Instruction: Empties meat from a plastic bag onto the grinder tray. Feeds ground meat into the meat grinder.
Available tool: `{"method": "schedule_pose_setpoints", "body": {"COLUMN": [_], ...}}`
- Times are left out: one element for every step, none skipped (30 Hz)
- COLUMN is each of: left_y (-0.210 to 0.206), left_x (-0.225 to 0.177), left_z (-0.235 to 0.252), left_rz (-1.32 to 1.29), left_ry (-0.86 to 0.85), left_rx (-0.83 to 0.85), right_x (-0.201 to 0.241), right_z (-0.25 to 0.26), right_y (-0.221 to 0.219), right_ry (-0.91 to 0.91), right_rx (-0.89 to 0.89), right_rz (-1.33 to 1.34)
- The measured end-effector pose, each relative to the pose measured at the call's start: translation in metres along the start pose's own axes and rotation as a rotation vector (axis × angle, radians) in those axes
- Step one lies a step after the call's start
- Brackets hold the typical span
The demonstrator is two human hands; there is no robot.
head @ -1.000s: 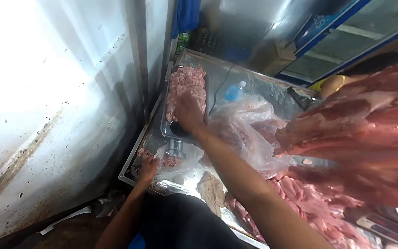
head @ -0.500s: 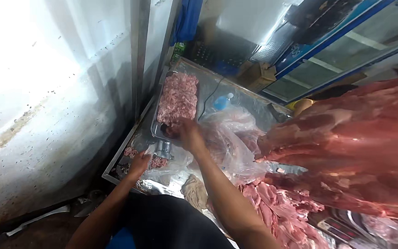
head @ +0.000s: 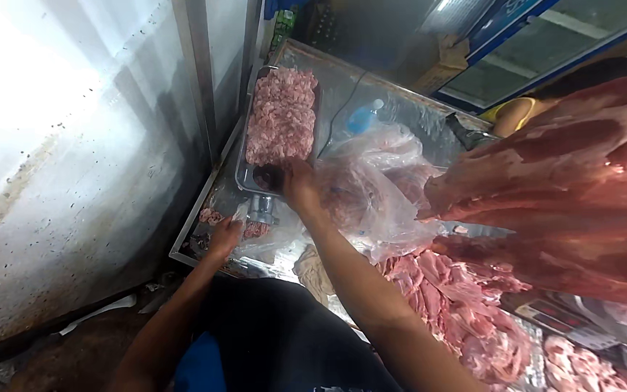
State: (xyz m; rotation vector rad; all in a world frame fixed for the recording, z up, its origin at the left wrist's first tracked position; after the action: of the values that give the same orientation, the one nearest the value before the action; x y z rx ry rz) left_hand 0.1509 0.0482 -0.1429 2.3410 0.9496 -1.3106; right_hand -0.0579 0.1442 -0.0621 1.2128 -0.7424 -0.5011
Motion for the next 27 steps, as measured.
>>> {"method": "schedule_pose_setpoints", "body": {"left_y": [0.000,0.000,0.000,-0.001,-0.002,-0.002,-0.002,-0.002,-0.003,-0.003,-0.003,-0.002,-0.002,-0.003,-0.003,-0.003,-0.003,-0.003,-0.003,-0.004,-0.004,-0.005,-0.005,-0.005,-0.005,-0.005,-0.005], "left_x": [-0.001,-0.002,-0.002,-0.002,0.000,0.003,0.006,0.009,0.011,0.014,0.015,0.016,0.016,0.017,0.017,0.017,0.016,0.016,0.016,0.016,0.017,0.018,0.018,0.019,0.019,0.019,0.019], "left_z": [0.000,0.000,0.000,0.000,0.000,0.000,0.000,0.000,0.000,0.000,0.000,0.000,-0.001,-0.002,-0.002,-0.002,-0.002,-0.002,-0.002,-0.001,-0.001,0.000,0.000,0.000,0.000,-0.001,-0.001], "left_rz": [0.005,0.005,0.000,-0.003,-0.010,-0.018,-0.023,-0.027,-0.026,-0.021,-0.021,-0.021,-0.022,-0.024,-0.030,-0.042,-0.055,-0.066,-0.076,-0.078,-0.078,-0.078,-0.077,-0.077,-0.073,-0.068,-0.062], "left_ry": [0.004,0.008,0.011,0.008,0.004,0.007,0.016,0.029,0.034,0.036,0.043,0.053,0.051,0.048,0.047,0.048,0.047,0.043,0.042,0.037,0.037,0.038,0.040,0.039,0.038,0.038,0.038], "left_rx": [-0.002,-0.004,-0.009,-0.018,-0.024,-0.030,-0.035,-0.041,-0.049,-0.052,-0.050,-0.049,-0.054,-0.061,-0.067,-0.067,-0.066,-0.064,-0.059,-0.059,-0.057,-0.058,-0.060,-0.061,-0.057,-0.053,-0.052], "right_x": [0.000,-0.001,-0.001,-0.002,-0.002,-0.002,-0.002,-0.003,-0.003,-0.003,-0.003,-0.003,-0.003,-0.004,-0.004,-0.005,-0.004,-0.004,-0.004,-0.003,-0.003,-0.003,-0.003,-0.003,-0.003,-0.003,-0.002], "right_z": [0.000,0.000,0.001,0.002,0.002,0.002,0.001,0.001,0.002,0.002,0.002,0.002,0.002,0.003,0.003,0.003,0.003,0.004,0.004,0.003,0.003,0.003,0.003,0.003,0.003,0.003,0.003], "right_y": [-0.001,-0.001,-0.002,-0.002,-0.002,-0.003,-0.003,-0.003,-0.003,-0.002,-0.002,-0.003,-0.004,-0.005,-0.006,-0.006,-0.006,-0.005,-0.004,-0.002,-0.001,-0.001,-0.001,-0.001,-0.001,-0.001,-0.001], "right_ry": [-0.005,-0.011,-0.018,-0.026,-0.031,-0.034,-0.032,-0.027,-0.024,-0.024,-0.029,-0.033,-0.036,-0.037,-0.037,-0.035,-0.034,-0.035,-0.036,-0.036,-0.034,-0.031,-0.033,-0.037,-0.042,-0.045,-0.046], "right_rx": [0.001,0.006,0.016,0.027,0.034,0.039,0.034,0.023,0.015,0.012,0.014,0.015,0.015,0.015,0.016,0.016,0.020,0.020,0.019,0.021,0.027,0.028,0.026,0.031,0.034,0.033,0.030], "right_rz": [0.004,0.006,0.006,0.004,0.002,0.000,0.003,0.009,0.018,0.027,0.032,0.030,0.028,0.027,0.025,0.026,0.028,0.028,0.027,0.025,0.021,0.017,0.015,0.016,0.023,0.028,0.028]}}
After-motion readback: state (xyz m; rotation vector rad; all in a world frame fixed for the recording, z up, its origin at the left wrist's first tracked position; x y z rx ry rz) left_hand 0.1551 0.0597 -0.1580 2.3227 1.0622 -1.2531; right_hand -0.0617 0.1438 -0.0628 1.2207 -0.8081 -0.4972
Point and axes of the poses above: each hand's wrist, its own z-axis towards the middle knuckle, its own y-axis out of the back of the hand, x = y × z, the point moved 1 cm from there along z, towards the middle knuckle, and after that the axes turned 14 degrees about -z, right-handed, at the moved point
